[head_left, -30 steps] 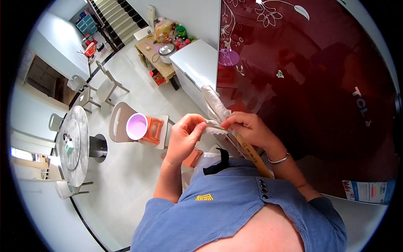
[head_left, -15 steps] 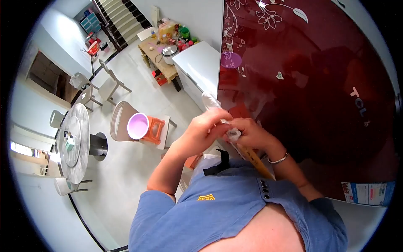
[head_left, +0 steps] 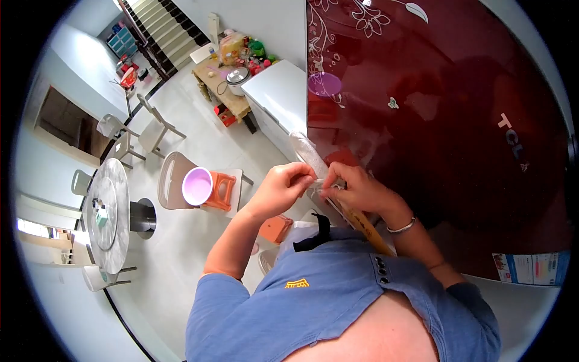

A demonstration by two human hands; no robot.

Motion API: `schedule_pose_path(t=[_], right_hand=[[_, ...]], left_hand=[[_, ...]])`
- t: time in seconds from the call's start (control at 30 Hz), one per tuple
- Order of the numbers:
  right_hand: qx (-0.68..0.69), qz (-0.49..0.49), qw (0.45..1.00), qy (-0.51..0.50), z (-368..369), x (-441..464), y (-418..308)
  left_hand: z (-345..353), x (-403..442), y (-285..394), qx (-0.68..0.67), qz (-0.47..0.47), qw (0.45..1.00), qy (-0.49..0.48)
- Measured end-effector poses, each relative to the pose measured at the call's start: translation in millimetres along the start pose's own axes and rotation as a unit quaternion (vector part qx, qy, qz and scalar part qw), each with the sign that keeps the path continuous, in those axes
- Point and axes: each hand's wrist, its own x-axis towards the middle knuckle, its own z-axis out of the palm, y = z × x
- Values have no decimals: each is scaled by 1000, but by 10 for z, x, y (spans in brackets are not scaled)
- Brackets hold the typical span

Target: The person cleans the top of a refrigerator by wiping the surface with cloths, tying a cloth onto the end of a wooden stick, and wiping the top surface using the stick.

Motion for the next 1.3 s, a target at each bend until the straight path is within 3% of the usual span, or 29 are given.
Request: schedule_pose_path(t=[0.07,0.17,0.23,0.3,0.37,0.47,0.6,0.7,0.73,0.8,0.97,1.03,1.07,1.1,1.17,1.3], right_hand=[[31,26,999,12,-9,6,-19],[120,21,992,19,32,6,71],[151,38,988,8,-20,-2,-2],[185,56,981,-4,-34,-3,-20],[212,101,972,-4,-22,15,-2],[209,61,976,17,30,37,57],[195,28,980,14,10,57,60],[138,-3,990,34,16,43,-39],[63,8,997,36,9,30,-118],[-14,16,999,37,33,43,-138],[-176,-203,956,118,141,110,-33],[-203,-226,942,142,167,127,-39],[-230,-249,926,167,184,131,-39],[-229,-249,926,166,208,133,-26],[-263,-296,900,184,248,143,7],[-268,-303,894,190,221,129,-59]], left_hand=[[-5,-64,74,-190,-108,976,-25],[184,-213,61,-244,-84,965,45],[374,-304,21,-216,-46,968,115],[530,-344,-61,-83,42,980,178],[582,-348,-107,-96,36,976,191],[565,-329,-153,22,144,969,198],[467,-246,-147,18,202,942,267],[433,-123,-153,-179,143,959,166],[393,-102,-140,-180,143,959,168],[273,-74,-142,-148,90,983,66],[112,-2,-211,-132,62,989,29],[17,-12,-58,-159,-88,982,-46],[-26,11,-6,-140,-113,981,-66],[-35,48,-79,-141,-113,981,-65],[-40,135,-296,-50,160,982,-84],[-118,154,-212,-46,163,981,-92]])
